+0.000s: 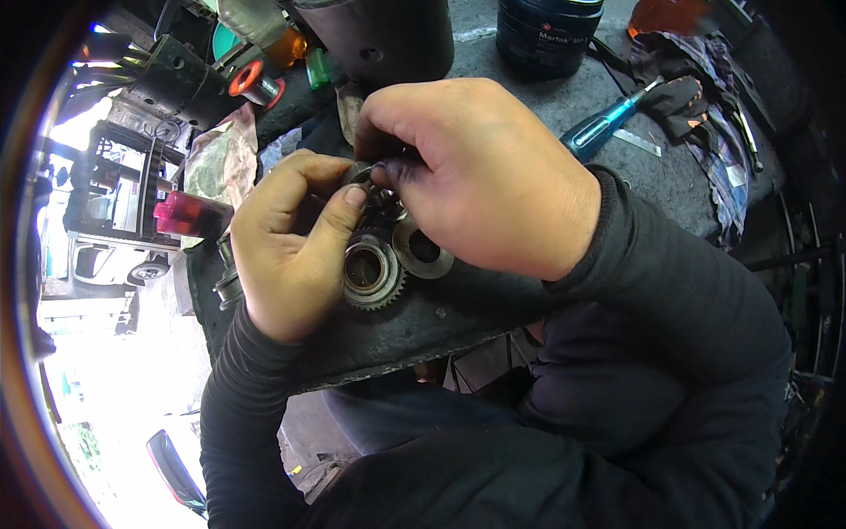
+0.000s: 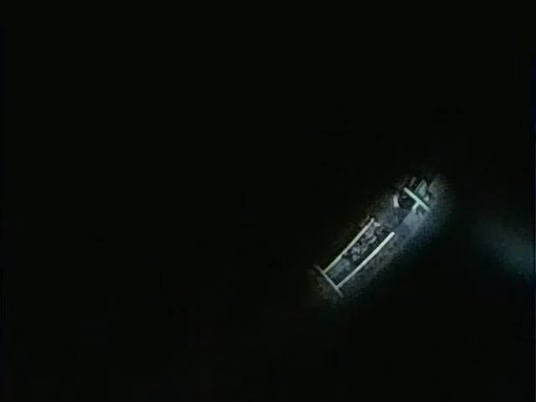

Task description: The person disassembles a bearing using a screwdriver, removes the inner ring, and cleans the components with a cloth. The person then reassembles the bearing and wipes the parts again.

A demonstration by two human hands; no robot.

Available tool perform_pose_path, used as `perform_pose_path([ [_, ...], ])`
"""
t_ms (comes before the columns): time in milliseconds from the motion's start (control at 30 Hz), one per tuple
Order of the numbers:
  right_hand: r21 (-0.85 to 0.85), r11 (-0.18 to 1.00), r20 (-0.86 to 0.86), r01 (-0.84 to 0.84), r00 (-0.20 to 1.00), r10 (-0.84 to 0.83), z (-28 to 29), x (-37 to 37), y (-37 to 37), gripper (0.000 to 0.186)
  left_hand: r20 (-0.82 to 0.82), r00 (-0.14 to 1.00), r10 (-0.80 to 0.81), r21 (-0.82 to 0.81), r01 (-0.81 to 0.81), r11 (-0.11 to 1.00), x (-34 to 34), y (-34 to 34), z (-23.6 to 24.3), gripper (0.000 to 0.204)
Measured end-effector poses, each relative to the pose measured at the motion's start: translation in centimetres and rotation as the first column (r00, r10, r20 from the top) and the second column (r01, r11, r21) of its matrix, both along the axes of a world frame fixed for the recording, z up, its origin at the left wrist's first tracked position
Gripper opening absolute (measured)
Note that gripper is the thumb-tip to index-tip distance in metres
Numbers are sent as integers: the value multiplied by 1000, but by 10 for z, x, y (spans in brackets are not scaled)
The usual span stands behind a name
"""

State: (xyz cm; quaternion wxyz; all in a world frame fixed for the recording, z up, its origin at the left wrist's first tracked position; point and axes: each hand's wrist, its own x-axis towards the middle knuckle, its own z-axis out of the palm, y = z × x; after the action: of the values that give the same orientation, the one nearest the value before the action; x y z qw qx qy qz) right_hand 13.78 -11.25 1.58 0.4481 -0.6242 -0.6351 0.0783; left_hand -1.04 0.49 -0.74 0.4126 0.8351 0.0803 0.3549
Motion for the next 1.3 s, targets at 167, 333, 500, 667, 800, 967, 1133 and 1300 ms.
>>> perform_pose_path([
  [167,99,995,80,-17,997,9,-4,-3,3,23,-8,999,34,12,-33,999,-2,-5,6,11],
  [333,93,996,27,7,1000,-10,-10,-9,4,25,12,998,57,-6,-57,998,-1,-8,3,10],
  [500,89,996,-11,34,999,-33,-9,-13,3,24,37,996,83,66,-85,994,-2,-9,4,9],
  [667,44,997,-55,59,997,-57,-12,-14,4,21,38,996,82,-14,-82,997,0,-9,-3,8],
  [800,-24,998,-165,59,984,-62,-12,-12,7,14,56,997,59,-65,-55,996,4,-3,-12,7],
  [967,-116,988,-502,-98,865,27,-10,1,9,15,-131,991,24,-447,-81,891,1,-7,8,13],
  [1133,-220,951,-731,-217,683,-13,-6,8,6,22,-152,987,-51,-616,-54,786,-2,-5,13,16],
  [1300,-180,933,-865,-312,502,1,-7,10,3,25,-84,993,-83,-757,-9,653,0,4,6,19],
])
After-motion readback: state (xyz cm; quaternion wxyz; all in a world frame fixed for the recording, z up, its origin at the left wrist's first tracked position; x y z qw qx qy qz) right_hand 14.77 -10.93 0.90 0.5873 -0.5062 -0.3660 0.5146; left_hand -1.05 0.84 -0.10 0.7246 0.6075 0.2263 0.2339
